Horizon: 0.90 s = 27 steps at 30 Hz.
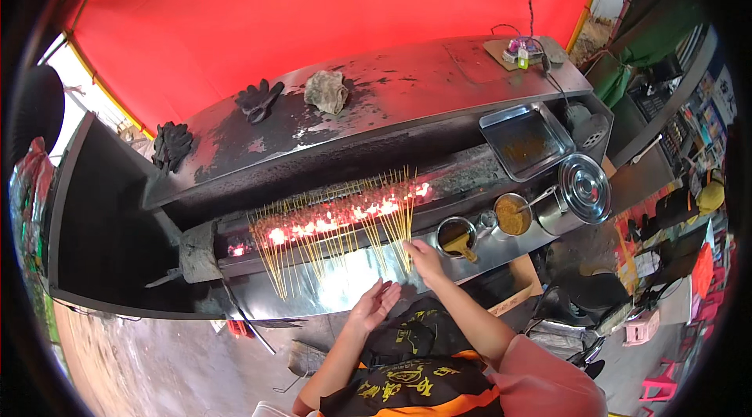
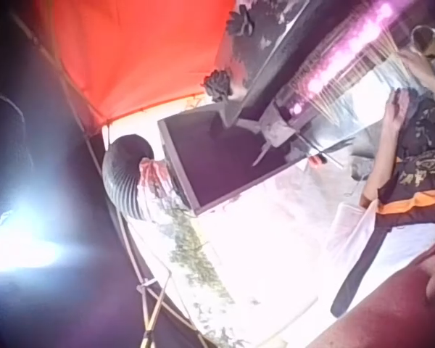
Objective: Grilling and flipping multiple meat skewers on a charcoal grill at a street food stall.
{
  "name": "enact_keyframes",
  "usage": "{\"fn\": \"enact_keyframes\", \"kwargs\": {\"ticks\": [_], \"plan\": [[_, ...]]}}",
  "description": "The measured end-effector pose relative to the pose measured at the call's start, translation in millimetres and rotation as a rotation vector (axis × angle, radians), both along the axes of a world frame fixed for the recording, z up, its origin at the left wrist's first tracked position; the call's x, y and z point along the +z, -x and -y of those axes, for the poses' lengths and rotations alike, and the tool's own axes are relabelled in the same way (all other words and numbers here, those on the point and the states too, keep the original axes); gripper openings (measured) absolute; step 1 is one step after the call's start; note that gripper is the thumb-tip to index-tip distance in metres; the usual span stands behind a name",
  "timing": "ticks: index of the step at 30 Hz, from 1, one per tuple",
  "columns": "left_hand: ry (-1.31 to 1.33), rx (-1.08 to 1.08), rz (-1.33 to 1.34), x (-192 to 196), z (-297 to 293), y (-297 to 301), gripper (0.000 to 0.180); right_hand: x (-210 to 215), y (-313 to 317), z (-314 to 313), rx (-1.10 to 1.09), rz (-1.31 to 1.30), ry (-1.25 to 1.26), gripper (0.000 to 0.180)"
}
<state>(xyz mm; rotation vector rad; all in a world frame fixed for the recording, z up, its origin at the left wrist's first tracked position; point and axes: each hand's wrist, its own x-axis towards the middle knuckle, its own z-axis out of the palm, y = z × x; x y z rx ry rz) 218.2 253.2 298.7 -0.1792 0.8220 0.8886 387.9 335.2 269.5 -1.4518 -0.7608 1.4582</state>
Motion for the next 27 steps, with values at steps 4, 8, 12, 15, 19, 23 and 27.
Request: {"fn": "enact_keyframes", "kwargs": {"ticks": [4, 8, 12, 15, 19, 23, 27], "plan": [[-0.100, 0.087, -0.144, -9, -3, -15, 0.032, -8, 9, 0, -0.154, 0.063, -0.136, 0.024], [-0.130, 0.106, -0.335, -5, -11, -31, 0.029, -8, -4, -5, -0.226, 0.009, -0.076, 0.022], [-0.213, 0.106, -0.628, -10, -18, -43, 0.024, -8, -6, -4, -0.253, 0.131, -0.168, 0.018], [-0.189, 0.102, -0.669, -8, -16, -47, 0.022, -16, -10, -1, -0.289, 0.209, -0.187, 0.017], [-0.204, 0.150, -0.698, -10, -21, -46, 0.021, -14, -11, -5, -0.147, 0.038, -0.116, 0.011], [-0.198, 0.205, -0.722, -14, -22, -51, 0.018, -4, -16, -3, -0.053, -0.265, 0.027, 0.011], [-0.194, 0.237, -0.735, -12, -23, -55, 0.017, -13, -19, -8, -0.106, -0.179, 0.012, 0.020]]}}
